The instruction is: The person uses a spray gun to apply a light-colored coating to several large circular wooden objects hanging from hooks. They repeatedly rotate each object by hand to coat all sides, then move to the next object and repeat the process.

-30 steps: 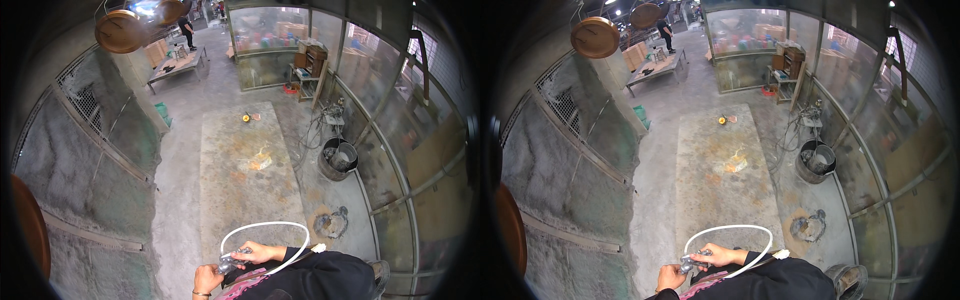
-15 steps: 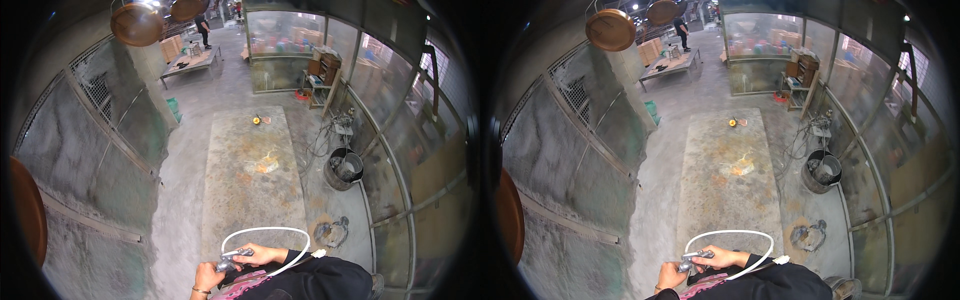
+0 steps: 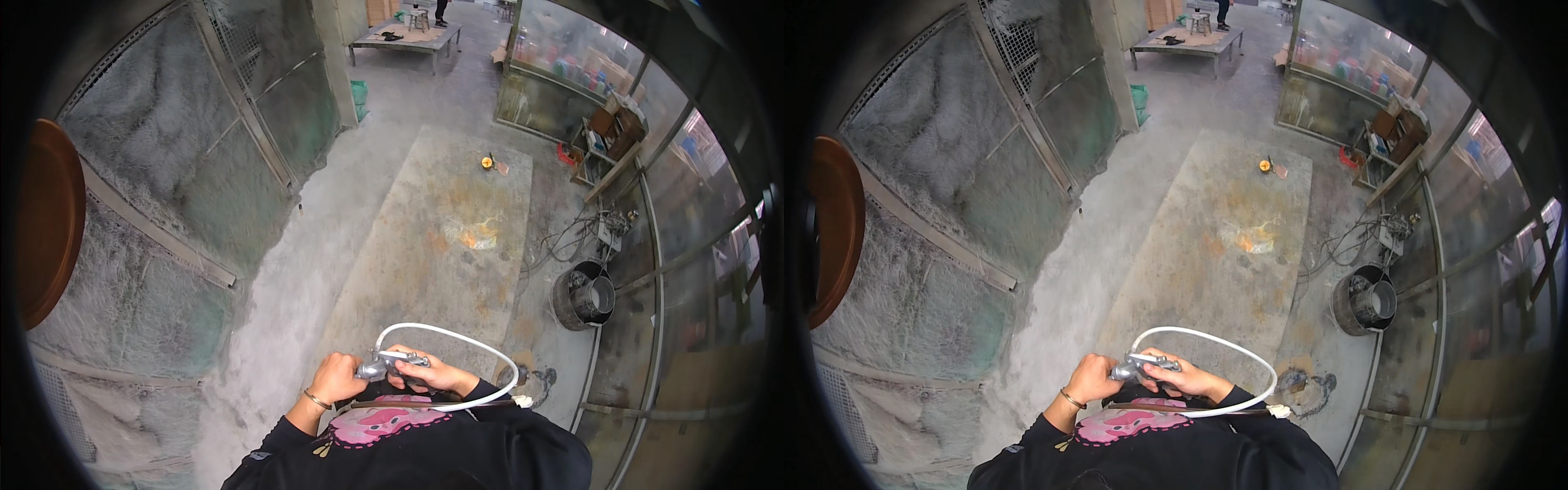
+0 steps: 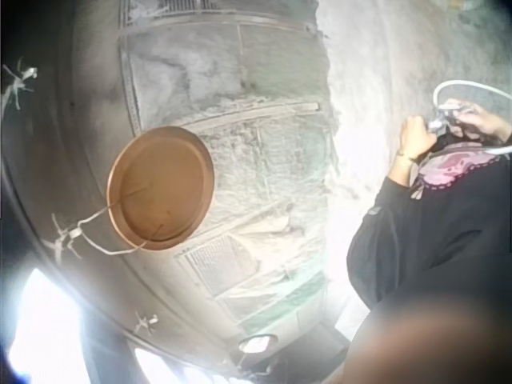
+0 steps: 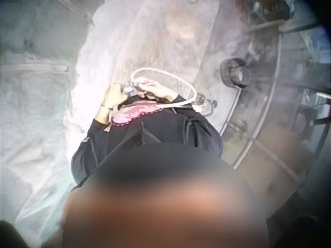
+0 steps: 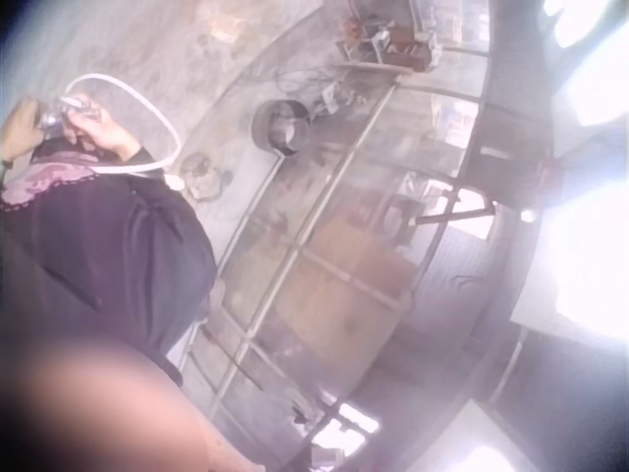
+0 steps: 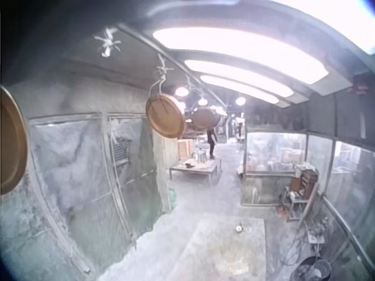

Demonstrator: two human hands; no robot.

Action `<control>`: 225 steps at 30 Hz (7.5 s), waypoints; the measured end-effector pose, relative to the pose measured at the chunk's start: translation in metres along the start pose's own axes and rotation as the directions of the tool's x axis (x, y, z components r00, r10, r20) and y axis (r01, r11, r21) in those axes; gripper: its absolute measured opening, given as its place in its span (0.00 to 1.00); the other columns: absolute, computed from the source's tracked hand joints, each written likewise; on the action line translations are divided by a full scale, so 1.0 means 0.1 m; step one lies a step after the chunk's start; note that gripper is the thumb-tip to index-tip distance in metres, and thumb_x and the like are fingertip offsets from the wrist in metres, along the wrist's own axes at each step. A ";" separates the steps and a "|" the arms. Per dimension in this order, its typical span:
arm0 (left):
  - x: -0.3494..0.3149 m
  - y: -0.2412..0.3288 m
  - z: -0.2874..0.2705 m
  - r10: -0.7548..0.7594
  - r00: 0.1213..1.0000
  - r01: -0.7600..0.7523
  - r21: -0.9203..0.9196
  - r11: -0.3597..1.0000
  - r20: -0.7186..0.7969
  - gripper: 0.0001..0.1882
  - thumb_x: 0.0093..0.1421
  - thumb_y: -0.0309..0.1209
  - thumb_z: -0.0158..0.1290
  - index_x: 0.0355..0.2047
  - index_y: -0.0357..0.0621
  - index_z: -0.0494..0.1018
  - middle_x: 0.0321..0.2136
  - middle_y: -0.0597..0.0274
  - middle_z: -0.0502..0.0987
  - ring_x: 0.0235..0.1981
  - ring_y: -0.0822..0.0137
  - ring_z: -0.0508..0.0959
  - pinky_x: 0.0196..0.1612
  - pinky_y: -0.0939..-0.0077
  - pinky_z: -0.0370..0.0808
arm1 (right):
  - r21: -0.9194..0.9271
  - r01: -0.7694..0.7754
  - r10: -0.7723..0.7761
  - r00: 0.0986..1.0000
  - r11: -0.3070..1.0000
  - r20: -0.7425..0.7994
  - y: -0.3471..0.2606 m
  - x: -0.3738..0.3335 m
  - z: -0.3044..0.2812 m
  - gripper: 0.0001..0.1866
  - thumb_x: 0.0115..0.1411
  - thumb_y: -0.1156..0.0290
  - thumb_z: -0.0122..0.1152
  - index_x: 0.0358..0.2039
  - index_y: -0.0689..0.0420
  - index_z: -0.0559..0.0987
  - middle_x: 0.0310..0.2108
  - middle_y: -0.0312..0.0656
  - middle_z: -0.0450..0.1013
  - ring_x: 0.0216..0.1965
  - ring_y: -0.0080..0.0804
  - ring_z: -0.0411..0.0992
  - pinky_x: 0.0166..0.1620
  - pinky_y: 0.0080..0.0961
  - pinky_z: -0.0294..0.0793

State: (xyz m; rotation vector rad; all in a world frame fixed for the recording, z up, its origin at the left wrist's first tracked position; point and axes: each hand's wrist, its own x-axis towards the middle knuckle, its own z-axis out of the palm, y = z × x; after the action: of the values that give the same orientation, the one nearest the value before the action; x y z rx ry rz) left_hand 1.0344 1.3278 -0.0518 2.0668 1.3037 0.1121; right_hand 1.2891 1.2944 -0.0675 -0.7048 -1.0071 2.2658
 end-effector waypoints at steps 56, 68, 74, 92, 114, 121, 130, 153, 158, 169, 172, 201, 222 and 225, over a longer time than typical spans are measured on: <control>-3.55 -1.64 0.99 -0.776 0.477 -0.179 -0.910 0.374 -0.413 0.08 0.68 0.32 0.59 0.35 0.41 0.75 0.30 0.77 0.73 0.33 0.82 0.67 0.37 0.82 0.66 | 0.277 -0.335 0.159 0.847 0.901 0.508 -0.05 3.71 1.67 0.36 0.65 0.31 0.52 0.29 0.58 0.74 0.24 0.35 0.70 0.22 0.16 0.65 0.14 0.13 0.54; -4.47 -0.89 0.15 -0.785 0.058 -0.117 -0.786 0.608 -0.616 0.09 0.62 0.24 0.63 0.26 0.40 0.74 0.21 0.79 0.71 0.25 0.85 0.65 0.27 0.85 0.60 | 0.567 -0.788 0.055 0.594 0.241 0.803 1.33 5.02 4.15 0.34 0.58 0.41 0.69 0.47 0.60 0.76 0.28 0.29 0.67 0.30 0.19 0.67 0.19 0.15 0.58; -4.58 -0.81 0.17 -0.771 0.038 -0.155 -0.766 0.624 -0.636 0.07 0.63 0.24 0.63 0.28 0.41 0.76 0.22 0.79 0.71 0.23 0.86 0.65 0.25 0.85 0.58 | 0.605 -0.780 0.033 0.617 0.158 0.786 1.15 5.16 4.09 0.34 0.57 0.36 0.67 0.46 0.55 0.76 0.28 0.30 0.65 0.30 0.19 0.65 0.18 0.15 0.57; -3.43 -0.65 -0.23 -0.430 0.749 -0.354 -0.853 0.384 -0.504 0.04 0.67 0.25 0.61 0.36 0.37 0.77 0.30 0.74 0.79 0.32 0.84 0.74 0.34 0.87 0.71 | 0.045 0.371 -0.373 0.912 0.928 0.171 -2.50 3.44 2.32 0.39 0.64 0.25 0.44 0.34 0.56 0.68 0.24 0.33 0.61 0.24 0.17 0.62 0.14 0.12 0.55; -5.43 -0.83 0.13 0.018 0.866 -0.486 -0.832 0.268 -0.500 0.05 0.71 0.24 0.53 0.40 0.37 0.79 0.30 0.73 0.80 0.29 0.83 0.71 0.32 0.87 0.67 | -0.765 0.629 -0.922 0.364 0.137 0.134 -3.30 0.54 5.82 0.32 0.70 0.35 0.47 0.49 0.52 0.79 0.25 0.32 0.73 0.24 0.16 0.72 0.18 0.10 0.57; -6.25 -1.21 0.30 0.121 0.826 -0.557 -0.762 0.331 -0.551 0.06 0.71 0.27 0.54 0.40 0.38 0.78 0.30 0.74 0.79 0.28 0.84 0.70 0.31 0.87 0.66 | -0.875 0.465 -0.925 0.257 -0.135 0.280 -2.61 -0.01 7.79 0.31 0.69 0.34 0.48 0.40 0.52 0.77 0.23 0.30 0.72 0.23 0.12 0.70 0.17 0.11 0.54; -6.69 -1.52 0.61 0.203 0.779 -0.626 -0.717 0.306 -0.593 0.06 0.71 0.26 0.54 0.41 0.36 0.78 0.32 0.69 0.81 0.36 0.80 0.77 0.42 0.82 0.74 | -0.755 -0.046 -0.748 0.189 -0.654 0.636 -1.55 -0.02 9.73 0.34 0.70 0.39 0.53 0.38 0.62 0.85 0.21 0.42 0.74 0.25 0.28 0.72 0.32 0.35 0.73; -7.70 -1.69 1.53 -0.303 0.537 -0.701 -0.616 0.359 -0.787 0.05 0.66 0.24 0.59 0.38 0.34 0.79 0.29 0.62 0.83 0.31 0.76 0.80 0.38 0.80 0.76 | -0.715 0.351 -0.201 0.802 -0.604 0.563 0.25 2.32 9.59 0.38 0.63 0.31 0.58 0.20 0.60 0.77 0.16 0.40 0.72 0.19 0.28 0.73 0.28 0.31 0.75; -8.01 -1.71 1.41 -0.321 0.547 -0.639 -0.634 0.436 -0.773 0.03 0.64 0.23 0.61 0.35 0.34 0.80 0.27 0.64 0.82 0.30 0.77 0.80 0.35 0.81 0.75 | -0.616 0.764 -0.597 0.589 0.192 0.545 -0.06 1.67 8.46 0.36 0.72 0.34 0.43 0.42 0.60 0.80 0.21 0.33 0.73 0.20 0.17 0.73 0.15 0.13 0.60; -7.96 -1.50 1.15 -0.360 0.567 -0.587 -0.670 0.454 -0.741 0.05 0.64 0.24 0.62 0.35 0.33 0.81 0.28 0.64 0.83 0.31 0.77 0.79 0.35 0.82 0.75 | 0.066 0.605 -0.578 0.714 0.793 0.396 -0.31 2.00 7.16 0.34 0.69 0.30 0.41 0.53 0.50 0.71 0.27 0.34 0.65 0.27 0.20 0.65 0.15 0.10 0.55; -7.91 -1.51 1.10 -0.306 0.609 -0.592 -0.676 0.439 -0.732 0.06 0.65 0.25 0.61 0.36 0.32 0.81 0.29 0.64 0.83 0.32 0.77 0.79 0.36 0.82 0.75 | -0.069 0.626 -0.572 0.747 0.777 0.339 -0.22 1.98 7.30 0.36 0.70 0.31 0.42 0.49 0.54 0.74 0.26 0.35 0.68 0.26 0.21 0.68 0.15 0.12 0.54; -7.74 -1.64 1.23 -0.263 0.651 -0.607 -0.696 0.384 -0.713 0.01 0.62 0.17 0.60 0.34 0.33 0.79 0.28 0.65 0.82 0.31 0.77 0.79 0.38 0.83 0.76 | -0.559 0.827 -0.994 -0.097 -0.055 -0.047 -0.76 1.45 7.39 0.22 0.70 0.49 0.61 0.36 0.59 0.79 0.22 0.33 0.73 0.20 0.18 0.71 0.20 0.16 0.63; -7.89 -1.52 1.39 -0.258 0.672 -0.576 -0.708 0.408 -0.695 0.03 0.65 0.21 0.60 0.37 0.33 0.80 0.31 0.66 0.83 0.34 0.79 0.79 0.39 0.83 0.75 | -0.524 0.851 -0.941 0.204 0.034 0.269 0.13 1.22 7.51 0.18 0.71 0.57 0.63 0.40 0.62 0.83 0.22 0.30 0.73 0.21 0.13 0.67 0.25 0.16 0.64; -7.86 -1.52 1.42 -0.274 0.636 -0.605 -0.687 0.403 -0.721 0.03 0.65 0.21 0.59 0.38 0.33 0.80 0.31 0.67 0.82 0.33 0.79 0.78 0.39 0.84 0.75 | -0.660 0.747 -0.963 0.110 -0.085 0.247 0.15 1.43 7.57 0.17 0.70 0.58 0.64 0.38 0.62 0.84 0.21 0.27 0.71 0.21 0.13 0.67 0.25 0.17 0.65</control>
State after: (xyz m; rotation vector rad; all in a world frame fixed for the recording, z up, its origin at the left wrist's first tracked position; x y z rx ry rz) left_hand 0.5877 0.6489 -0.0349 1.0731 0.9655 1.6341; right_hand 0.6902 1.0126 0.3262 -0.3507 -1.4898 0.4548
